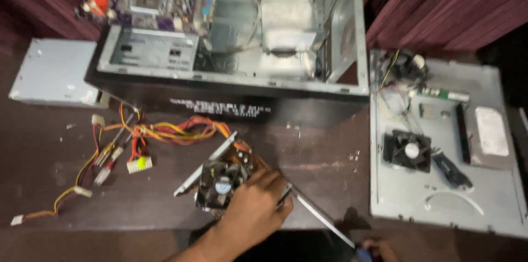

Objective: Reassembling the internal components of a computer power supply unit, including the fan and circuit board, using a screwdriver.

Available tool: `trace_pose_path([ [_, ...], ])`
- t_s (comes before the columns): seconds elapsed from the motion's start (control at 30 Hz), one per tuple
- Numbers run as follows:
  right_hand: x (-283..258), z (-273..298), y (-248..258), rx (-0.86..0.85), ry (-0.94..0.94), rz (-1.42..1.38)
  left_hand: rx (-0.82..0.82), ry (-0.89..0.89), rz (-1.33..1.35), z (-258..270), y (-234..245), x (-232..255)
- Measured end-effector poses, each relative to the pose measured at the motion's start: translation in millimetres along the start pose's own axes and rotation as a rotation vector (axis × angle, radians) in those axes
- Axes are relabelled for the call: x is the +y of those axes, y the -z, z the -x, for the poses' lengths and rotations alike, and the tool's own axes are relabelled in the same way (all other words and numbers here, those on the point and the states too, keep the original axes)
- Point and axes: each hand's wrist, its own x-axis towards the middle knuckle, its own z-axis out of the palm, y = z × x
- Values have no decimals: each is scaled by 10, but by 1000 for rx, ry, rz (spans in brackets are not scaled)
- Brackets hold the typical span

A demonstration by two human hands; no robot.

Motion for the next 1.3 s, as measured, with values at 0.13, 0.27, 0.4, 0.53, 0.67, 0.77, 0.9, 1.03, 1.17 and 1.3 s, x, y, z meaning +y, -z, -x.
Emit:
trace_pose_path([
  [0.13,-1988,682,-831,293,49,425,2,-15,-22,22,51,50],
  [0.27,-2279,821,-1085,659,250,1084,-33,-14,-30,6,73,54],
  [0.4,-2292,896,-1077,504,47,1060,-14,-26,-44,-3,78,66],
  [0.53,-2213,939,-1072,574,36,944,-52,-33,-61,-9,71,87],
  [0.67,-2311,914,-1181,599,65,407,-95,-12,-55,-14,82,85],
  [0.77,-2421,752,-1330,492,2,72,-102,1,-48,9,109,95],
  [0.9,-2777,341,-1797,410,98,-280,-247,34,50,10,269,140],
  [1.03,-2997,24,-2118,361,373,-338,-124,-39,54,40,215,93],
  [1.17,-3090,-67,-2243,387,372,-352,-21,-65,27,93,137,65],
  [1.3,-3230,7,-2270,391,385,-297,-30,-45,15,110,107,76],
])
